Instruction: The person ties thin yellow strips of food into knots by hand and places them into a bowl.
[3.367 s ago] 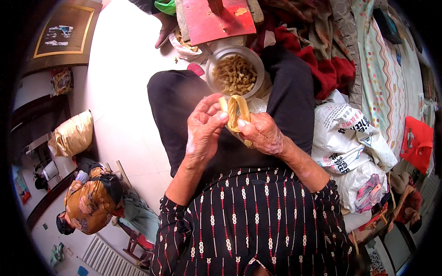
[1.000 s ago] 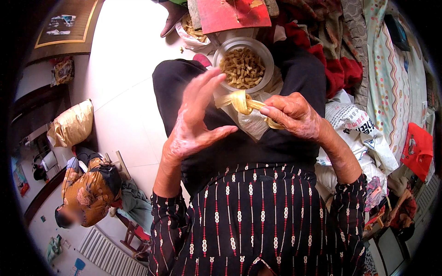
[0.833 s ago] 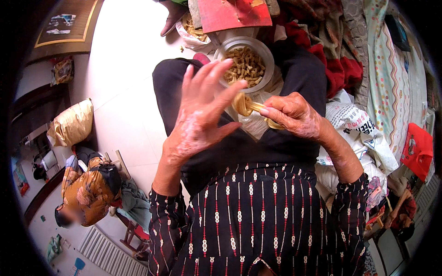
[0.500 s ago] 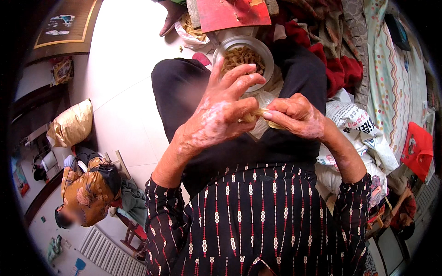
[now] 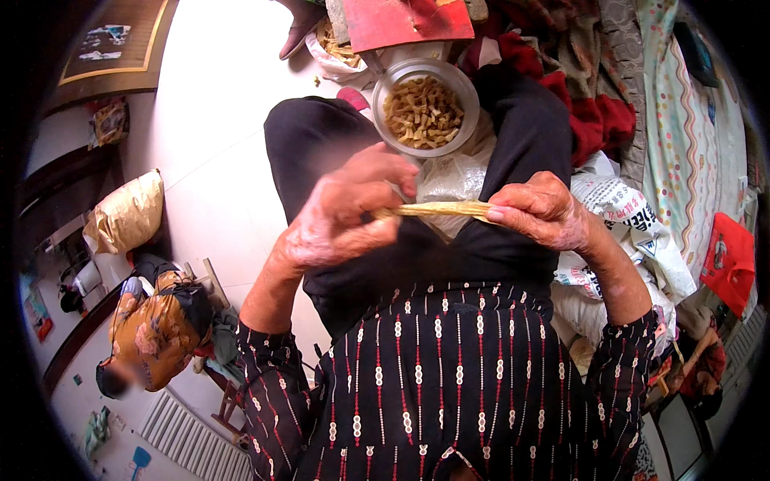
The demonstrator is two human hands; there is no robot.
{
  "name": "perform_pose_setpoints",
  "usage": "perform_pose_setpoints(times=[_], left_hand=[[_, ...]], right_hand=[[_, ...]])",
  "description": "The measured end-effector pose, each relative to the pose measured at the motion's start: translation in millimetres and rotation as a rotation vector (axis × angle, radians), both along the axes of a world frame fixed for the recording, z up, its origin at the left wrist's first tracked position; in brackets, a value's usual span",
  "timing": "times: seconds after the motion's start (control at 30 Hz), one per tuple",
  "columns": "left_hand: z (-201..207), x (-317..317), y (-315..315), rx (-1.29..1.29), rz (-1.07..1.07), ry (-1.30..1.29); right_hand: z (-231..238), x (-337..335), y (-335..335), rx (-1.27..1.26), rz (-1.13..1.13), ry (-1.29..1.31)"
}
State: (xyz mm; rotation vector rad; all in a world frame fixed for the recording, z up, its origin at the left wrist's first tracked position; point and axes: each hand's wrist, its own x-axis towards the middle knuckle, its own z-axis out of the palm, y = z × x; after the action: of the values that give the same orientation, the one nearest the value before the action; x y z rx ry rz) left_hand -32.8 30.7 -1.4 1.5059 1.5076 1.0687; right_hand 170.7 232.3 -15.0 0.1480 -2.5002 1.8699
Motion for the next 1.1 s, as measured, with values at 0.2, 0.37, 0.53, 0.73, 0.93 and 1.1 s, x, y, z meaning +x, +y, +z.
perform_pose_setpoints(times=[0.2,0.37,0.53,0.73,0.93,1.1], left_hand=[[0.6,-2.7,-18.5,-0.124,0.049,-0.067],[-5.8,14.7,-28.6,-0.496,0.178,-0.502],[-6.7,18.1,-25.7,-0.474,0.15,-0.336],[-11.9,23.9,-21.3,-0.428,0.202,-0.256],[-18.3,28.8,-22.7,-0.399,0.244,-0.485],[-9.4,33.8,-20.5,-0.435,0.241,-0.396]], right_hand=[[-1.7,-5.5,-6.8,0.02,-0.007,0.019],[-3.9,-8.2,-6.7,0.056,-0.012,-0.037],[-5.5,-6.1,-6.7,0.064,-0.019,-0.036],[0.5,-3.8,-6.5,0.066,-0.035,-0.092],[-1.5,-0.6,-9.3,0.074,-0.025,-0.07],[-0.7,2.7,-9.2,0.102,-0.038,-0.048]])
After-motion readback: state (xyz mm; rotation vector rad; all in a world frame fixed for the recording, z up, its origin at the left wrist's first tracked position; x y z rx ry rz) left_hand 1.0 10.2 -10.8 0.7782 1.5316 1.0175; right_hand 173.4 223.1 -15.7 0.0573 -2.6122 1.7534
